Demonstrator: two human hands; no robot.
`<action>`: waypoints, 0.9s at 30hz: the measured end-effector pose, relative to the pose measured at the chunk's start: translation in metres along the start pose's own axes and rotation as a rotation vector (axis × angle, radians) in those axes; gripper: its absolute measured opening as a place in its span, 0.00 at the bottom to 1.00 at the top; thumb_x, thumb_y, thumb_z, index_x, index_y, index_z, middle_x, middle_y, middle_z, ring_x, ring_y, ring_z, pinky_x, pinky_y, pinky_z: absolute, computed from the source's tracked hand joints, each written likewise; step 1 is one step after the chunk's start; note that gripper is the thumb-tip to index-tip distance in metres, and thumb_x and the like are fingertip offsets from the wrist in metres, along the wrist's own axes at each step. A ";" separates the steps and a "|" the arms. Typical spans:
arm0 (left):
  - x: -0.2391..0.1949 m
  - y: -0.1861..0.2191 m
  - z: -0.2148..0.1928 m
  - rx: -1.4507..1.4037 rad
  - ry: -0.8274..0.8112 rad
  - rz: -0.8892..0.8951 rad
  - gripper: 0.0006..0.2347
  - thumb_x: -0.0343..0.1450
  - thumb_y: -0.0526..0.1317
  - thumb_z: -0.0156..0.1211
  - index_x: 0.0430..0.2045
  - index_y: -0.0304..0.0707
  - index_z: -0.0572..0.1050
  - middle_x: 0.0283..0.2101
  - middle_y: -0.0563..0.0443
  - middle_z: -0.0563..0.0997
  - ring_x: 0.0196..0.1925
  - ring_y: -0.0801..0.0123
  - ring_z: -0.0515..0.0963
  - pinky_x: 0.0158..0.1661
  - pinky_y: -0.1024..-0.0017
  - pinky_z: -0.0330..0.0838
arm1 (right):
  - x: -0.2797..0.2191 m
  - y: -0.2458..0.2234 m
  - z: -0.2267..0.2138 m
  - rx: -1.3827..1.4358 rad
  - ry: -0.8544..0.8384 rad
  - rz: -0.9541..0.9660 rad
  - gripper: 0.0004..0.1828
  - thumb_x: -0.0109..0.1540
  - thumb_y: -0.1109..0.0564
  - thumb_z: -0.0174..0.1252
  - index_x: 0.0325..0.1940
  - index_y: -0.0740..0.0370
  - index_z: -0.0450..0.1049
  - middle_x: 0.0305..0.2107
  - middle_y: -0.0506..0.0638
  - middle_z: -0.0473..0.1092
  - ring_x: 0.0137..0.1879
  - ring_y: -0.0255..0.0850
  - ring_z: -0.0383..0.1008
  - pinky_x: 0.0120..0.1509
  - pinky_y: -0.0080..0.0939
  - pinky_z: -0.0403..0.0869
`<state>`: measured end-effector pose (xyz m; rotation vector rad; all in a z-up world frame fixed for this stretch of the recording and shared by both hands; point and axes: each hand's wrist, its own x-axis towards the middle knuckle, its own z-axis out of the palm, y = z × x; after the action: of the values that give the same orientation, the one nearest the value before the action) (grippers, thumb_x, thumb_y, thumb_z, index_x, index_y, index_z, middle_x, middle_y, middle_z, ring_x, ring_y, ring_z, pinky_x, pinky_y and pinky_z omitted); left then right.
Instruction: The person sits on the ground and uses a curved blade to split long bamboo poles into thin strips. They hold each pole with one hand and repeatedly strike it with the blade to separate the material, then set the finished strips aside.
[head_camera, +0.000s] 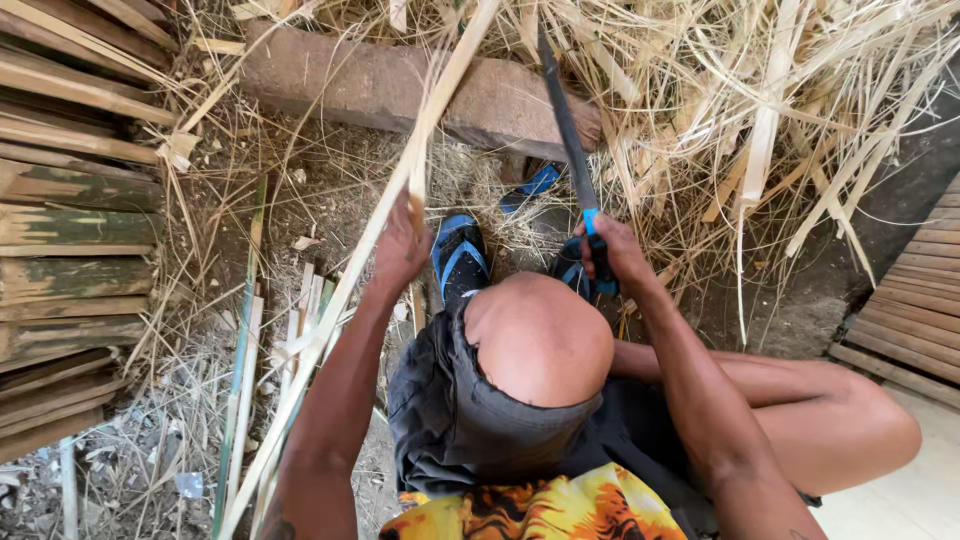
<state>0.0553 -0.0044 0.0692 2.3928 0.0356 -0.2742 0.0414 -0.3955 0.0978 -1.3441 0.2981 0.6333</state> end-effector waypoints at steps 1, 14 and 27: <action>-0.017 -0.012 0.018 -0.008 0.007 0.081 0.32 0.70 0.37 0.54 0.68 0.22 0.48 0.56 0.20 0.68 0.49 0.35 0.78 0.45 0.46 0.79 | -0.004 -0.002 -0.005 0.104 -0.054 0.055 0.25 0.70 0.38 0.45 0.47 0.63 0.68 0.21 0.48 0.66 0.20 0.36 0.66 0.24 0.36 0.68; -0.051 -0.010 0.018 0.079 -0.124 -0.063 0.26 0.72 0.34 0.52 0.68 0.41 0.57 0.52 0.29 0.70 0.40 0.35 0.80 0.40 0.48 0.78 | 0.021 -0.097 -0.008 0.362 -0.204 -0.030 0.28 0.74 0.36 0.37 0.52 0.63 0.68 0.24 0.47 0.65 0.23 0.34 0.63 0.27 0.38 0.65; -0.067 0.002 0.019 -0.002 0.287 0.307 0.17 0.76 0.31 0.49 0.61 0.35 0.66 0.47 0.36 0.76 0.39 0.42 0.78 0.34 0.52 0.77 | 0.019 -0.037 -0.023 0.403 -0.124 0.125 0.26 0.71 0.35 0.46 0.48 0.62 0.69 0.22 0.45 0.64 0.22 0.32 0.62 0.24 0.35 0.65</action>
<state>-0.0140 -0.0156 0.0706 2.3755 -0.1972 0.2132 0.0819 -0.4158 0.1120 -0.9018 0.3882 0.7142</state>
